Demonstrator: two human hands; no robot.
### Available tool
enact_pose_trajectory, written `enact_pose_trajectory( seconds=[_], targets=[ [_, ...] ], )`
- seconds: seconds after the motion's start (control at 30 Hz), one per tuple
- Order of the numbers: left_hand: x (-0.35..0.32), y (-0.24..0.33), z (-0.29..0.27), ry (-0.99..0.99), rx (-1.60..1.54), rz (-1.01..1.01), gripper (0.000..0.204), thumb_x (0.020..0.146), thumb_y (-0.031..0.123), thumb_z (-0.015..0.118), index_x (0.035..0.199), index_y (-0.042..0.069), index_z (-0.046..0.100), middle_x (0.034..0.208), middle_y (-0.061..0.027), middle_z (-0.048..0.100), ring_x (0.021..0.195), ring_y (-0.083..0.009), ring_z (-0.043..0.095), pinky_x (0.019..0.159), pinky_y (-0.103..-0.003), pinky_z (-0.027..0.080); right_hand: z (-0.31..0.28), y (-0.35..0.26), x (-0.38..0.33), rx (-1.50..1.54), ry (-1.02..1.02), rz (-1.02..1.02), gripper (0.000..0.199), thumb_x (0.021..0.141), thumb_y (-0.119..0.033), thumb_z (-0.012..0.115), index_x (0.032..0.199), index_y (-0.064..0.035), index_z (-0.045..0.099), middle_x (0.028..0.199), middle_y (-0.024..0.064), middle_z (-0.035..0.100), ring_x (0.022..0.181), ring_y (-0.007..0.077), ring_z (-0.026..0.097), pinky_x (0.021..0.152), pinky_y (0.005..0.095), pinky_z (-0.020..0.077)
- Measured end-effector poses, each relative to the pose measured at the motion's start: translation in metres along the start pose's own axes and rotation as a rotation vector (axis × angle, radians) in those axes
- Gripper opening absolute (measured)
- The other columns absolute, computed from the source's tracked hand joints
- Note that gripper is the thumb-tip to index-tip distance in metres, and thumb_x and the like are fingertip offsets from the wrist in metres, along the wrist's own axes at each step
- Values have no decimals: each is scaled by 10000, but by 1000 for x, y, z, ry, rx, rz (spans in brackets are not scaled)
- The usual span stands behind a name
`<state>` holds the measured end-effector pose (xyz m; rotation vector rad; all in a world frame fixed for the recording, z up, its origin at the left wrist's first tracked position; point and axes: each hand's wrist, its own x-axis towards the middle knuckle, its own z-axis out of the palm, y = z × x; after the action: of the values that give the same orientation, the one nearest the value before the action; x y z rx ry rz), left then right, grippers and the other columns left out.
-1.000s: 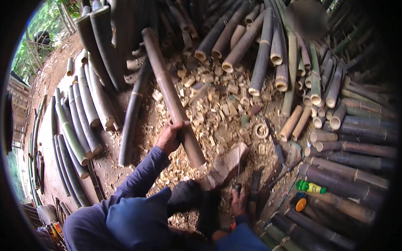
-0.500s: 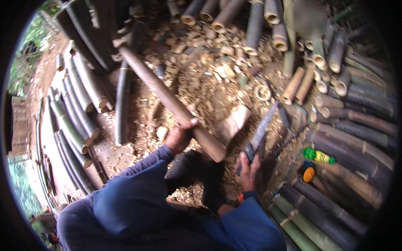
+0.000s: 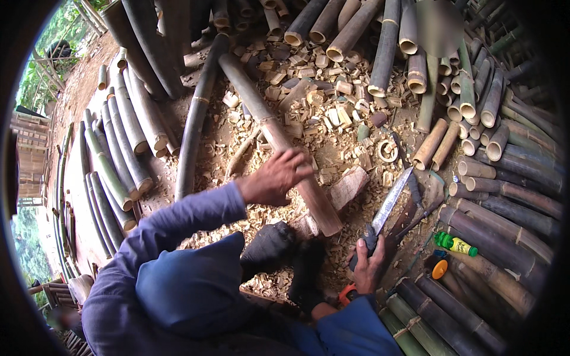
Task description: The person sits on the ground and uses a machete to split bamboo poles lengthwise. They repeatedly position each pole on a wooden block, strike it with the machete, and then set the split pieces aside.
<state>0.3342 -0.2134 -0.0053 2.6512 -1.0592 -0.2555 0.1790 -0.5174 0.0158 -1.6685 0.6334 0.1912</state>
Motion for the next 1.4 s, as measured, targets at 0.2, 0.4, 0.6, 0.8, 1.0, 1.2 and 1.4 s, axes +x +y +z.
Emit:
enact_pose_trajectory(
  seconds=[0.2, 0.4, 0.6, 0.8, 1.0, 1.2, 1.4],
  targets=[
    [56, -73, 15, -403, 121, 53, 696, 741, 185, 760, 1405, 172, 551, 1225, -95, 612, 1312, -292, 553, 1144, -587, 364, -17, 24, 11, -493, -33, -113, 629, 1036, -415, 610, 1402, 85, 507, 1116, 202, 630, 1054, 308, 641, 940, 403, 493],
    [52, -94, 46, -51, 188, 242, 531, 762, 211, 774, 1267, 195, 613, 1190, -103, 624, 1160, -300, 634, 1016, -544, 488, -15, 23, 4, -361, -81, 2, 651, 1021, -377, 637, 1434, 101, 482, 1224, 240, 633, 1100, 328, 616, 997, 405, 470],
    [57, -71, 33, -181, 275, 170, 287, 808, 254, 730, 1071, 184, 642, 1023, -54, 680, 1075, -252, 683, 962, -490, 493, -15, 30, 5, -320, -20, -60, 541, 1018, -330, 647, 1378, 57, 529, 1034, 138, 636, 914, 237, 623, 851, 370, 505],
    [33, -76, 22, 5, 250, 211, 253, 922, 309, 686, 1123, 165, 632, 1050, -76, 668, 1034, -256, 687, 978, -498, 475, -11, 18, 5, -401, -94, -92, 461, 1013, -328, 654, 1314, 8, 559, 883, 121, 681, 742, 225, 665, 696, 385, 518],
    [4, -86, 31, 61, 256, 141, 356, 822, 255, 767, 1130, 153, 620, 1025, -69, 630, 1005, -264, 665, 912, -437, 466, -2, 31, -4, -622, -89, -196, 509, 1032, -359, 628, 1363, 13, 525, 939, 239, 709, 867, 446, 693, 787, 506, 528],
    [18, -84, 19, -238, 195, 143, 535, 695, 239, 848, 1164, 124, 618, 1099, -86, 657, 1087, -289, 654, 967, -454, 474, 6, 16, -10, -860, -180, -276, 460, 1012, -277, 647, 1345, 12, 516, 1012, 286, 705, 900, 499, 679, 757, 551, 532],
    [23, -75, 29, -262, 190, 81, 408, 723, 222, 819, 1079, 122, 646, 913, -80, 704, 924, -262, 702, 905, -469, 512, 26, -25, -18, -771, -103, -542, 381, 1017, -256, 641, 1279, -3, 528, 1009, 288, 701, 887, 491, 689, 722, 547, 548]
  ],
)
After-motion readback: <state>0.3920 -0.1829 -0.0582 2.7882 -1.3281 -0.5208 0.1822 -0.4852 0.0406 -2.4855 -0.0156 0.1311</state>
